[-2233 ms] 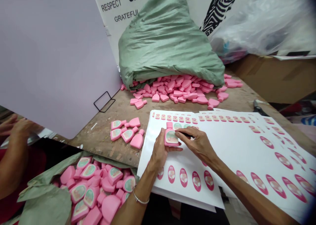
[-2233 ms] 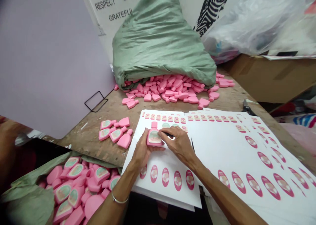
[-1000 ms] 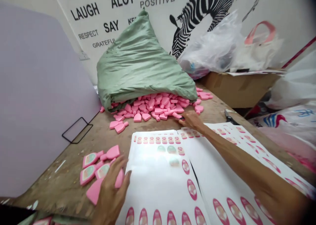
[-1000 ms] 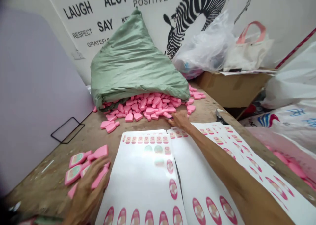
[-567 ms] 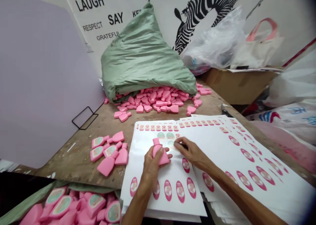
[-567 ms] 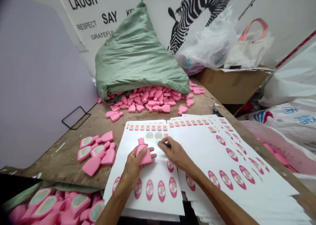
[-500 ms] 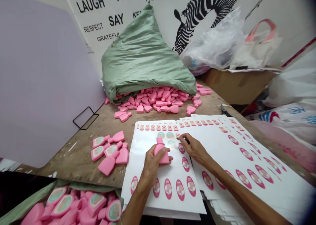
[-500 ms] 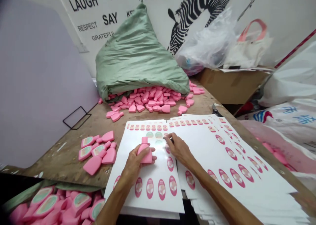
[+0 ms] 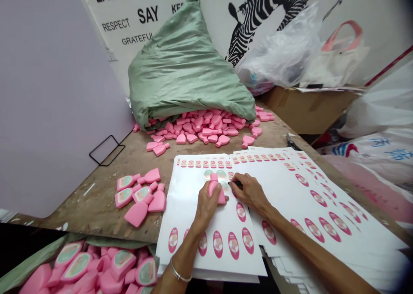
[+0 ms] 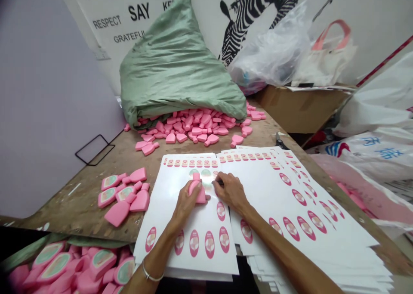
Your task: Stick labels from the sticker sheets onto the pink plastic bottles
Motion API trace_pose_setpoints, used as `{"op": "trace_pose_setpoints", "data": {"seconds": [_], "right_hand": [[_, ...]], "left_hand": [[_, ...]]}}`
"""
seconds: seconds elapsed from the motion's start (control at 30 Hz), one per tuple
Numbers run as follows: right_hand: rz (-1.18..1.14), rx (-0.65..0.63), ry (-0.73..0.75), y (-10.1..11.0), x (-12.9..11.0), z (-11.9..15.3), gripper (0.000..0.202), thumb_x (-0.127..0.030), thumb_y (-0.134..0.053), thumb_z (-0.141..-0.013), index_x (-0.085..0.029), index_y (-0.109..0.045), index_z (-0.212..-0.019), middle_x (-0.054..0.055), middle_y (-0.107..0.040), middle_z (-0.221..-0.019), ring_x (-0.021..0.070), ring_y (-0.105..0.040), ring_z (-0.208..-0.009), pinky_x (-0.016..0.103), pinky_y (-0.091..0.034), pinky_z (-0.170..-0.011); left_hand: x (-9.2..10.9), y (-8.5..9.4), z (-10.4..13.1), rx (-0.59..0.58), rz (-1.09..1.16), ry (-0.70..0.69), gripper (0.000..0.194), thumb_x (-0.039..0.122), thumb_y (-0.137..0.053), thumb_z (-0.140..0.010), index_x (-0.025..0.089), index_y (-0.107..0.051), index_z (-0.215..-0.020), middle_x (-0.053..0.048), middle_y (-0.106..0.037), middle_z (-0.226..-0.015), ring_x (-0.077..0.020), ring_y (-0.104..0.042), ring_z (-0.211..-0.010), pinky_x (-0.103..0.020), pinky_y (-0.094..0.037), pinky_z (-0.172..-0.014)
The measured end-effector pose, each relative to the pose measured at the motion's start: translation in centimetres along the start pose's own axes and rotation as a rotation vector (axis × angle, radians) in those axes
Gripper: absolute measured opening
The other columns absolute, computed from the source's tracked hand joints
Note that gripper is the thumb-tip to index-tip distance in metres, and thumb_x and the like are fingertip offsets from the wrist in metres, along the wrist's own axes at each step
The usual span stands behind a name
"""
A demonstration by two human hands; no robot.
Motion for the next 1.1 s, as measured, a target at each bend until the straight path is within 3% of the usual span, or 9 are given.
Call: {"op": "trace_pose_setpoints", "data": {"seconds": [0.1, 0.3, 0.5, 0.67, 0.8, 0.93, 1.0, 1.1], "right_hand": [[-0.057, 0.009, -0.046, 0.0, 0.3, 0.1, 0.012, -0.033, -0.050, -0.083, -0.023, -0.054, -0.076, 0.001, -0.062, -0.073, 0.0189, -0.054, -0.072, 0.031, -0.036, -0.070], [-0.037, 0.097, 0.052, 0.9, -0.8, 0.0, 0.016, -0.034, -0.049, -0.086, -0.021, -0.055, -0.079, 0.003, -0.064, -0.077, 0.0194, -0.053, -0.075, 0.033, -0.034, -0.073], [0.056, 0.025, 0.029, 0.0, -0.7, -0.4, 0.017, -0.037, -0.054, -0.082, -0.021, -0.056, -0.080, 0.003, -0.063, -0.074, 0.0200, -0.054, -0.075, 0.033, -0.033, -0.071], [-0.200, 0.072, -0.091, 0.0, 0.4, -0.3, 0.025, -0.046, -0.059, -0.077, -0.022, -0.054, -0.074, 0.000, -0.060, -0.069, 0.0160, -0.053, -0.065, 0.031, -0.039, -0.068], [-0.516, -0.010, -0.244, -0.9, 1.7, 0.0, 0.033, -0.052, -0.062, -0.074, -0.021, -0.053, -0.071, -0.003, -0.055, -0.059, 0.0134, -0.050, -0.056, 0.027, -0.040, -0.058], [-0.733, 0.056, -0.352, 0.3, 2.8, 0.3, 0.039, -0.056, -0.064, -0.071, -0.019, -0.052, -0.066, -0.003, -0.054, -0.059, 0.0118, -0.049, -0.057, 0.025, -0.040, -0.058], [-0.766, 0.074, -0.368, 1.1, 2.5, 0.5, 0.039, -0.056, -0.064, -0.072, -0.019, -0.055, -0.067, -0.002, -0.056, -0.063, 0.0117, -0.049, -0.059, 0.025, -0.040, -0.058], [-0.806, -0.035, -0.322, 1.2, 0.3, 0.9, 0.037, -0.055, -0.063, -0.074, -0.019, -0.065, -0.082, 0.001, -0.063, -0.075, 0.0143, -0.054, -0.068, 0.026, -0.043, -0.061]], "left_hand": [[0.2, 0.1, 0.0, 0.011, 0.005, 0.000, 0.045, 0.054, -0.060, -0.077, 0.014, -0.056, -0.097, -0.006, -0.062, -0.075, -0.0212, -0.068, -0.067, -0.027, -0.051, -0.058], [0.2, 0.0, 0.0, -0.011, 0.005, -0.012, 0.047, 0.055, -0.055, -0.080, 0.013, -0.056, -0.102, -0.006, -0.062, -0.080, -0.0202, -0.068, -0.068, -0.027, -0.052, -0.059], [-0.2, 0.2, -0.2, -0.008, 0.014, -0.033, 0.049, 0.057, -0.053, -0.080, 0.014, -0.055, -0.104, -0.007, -0.060, -0.087, -0.0196, -0.068, -0.068, -0.028, -0.053, -0.059], [-0.1, 0.2, -0.2, -0.007, 0.038, -0.033, 0.049, 0.058, -0.055, -0.078, 0.014, -0.055, -0.100, -0.007, -0.059, -0.089, -0.0179, -0.067, -0.065, -0.026, -0.053, -0.056], [-0.1, 0.1, -0.2, 0.003, 0.078, -0.005, 0.049, 0.058, -0.056, -0.077, 0.014, -0.055, -0.100, -0.007, -0.059, -0.090, -0.0178, -0.067, -0.065, -0.029, -0.055, -0.059], [-0.2, 0.4, 0.0, 0.027, 0.153, -0.001, 0.052, 0.058, -0.059, -0.076, 0.014, -0.055, -0.103, -0.006, -0.060, -0.083, -0.0181, -0.067, -0.066, -0.033, -0.056, -0.065], [-0.1, 0.5, 0.1, 0.026, 0.228, -0.016, 0.051, 0.059, -0.057, -0.077, 0.013, -0.057, -0.101, -0.006, -0.061, -0.083, -0.0183, -0.067, -0.067, -0.034, -0.056, -0.067], [0.2, 0.4, 0.5, 0.015, 0.361, 0.005, 0.054, 0.061, -0.050, -0.080, 0.010, -0.060, -0.095, -0.009, -0.064, -0.084, -0.0200, -0.066, -0.072, -0.035, -0.057, -0.067]]}}
Point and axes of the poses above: each hand's wrist, its own z-axis away from the middle knuckle, its own y-axis out of the back of the hand, x = y × z, the point moved 9 cm from there along -z, towards the middle knuckle
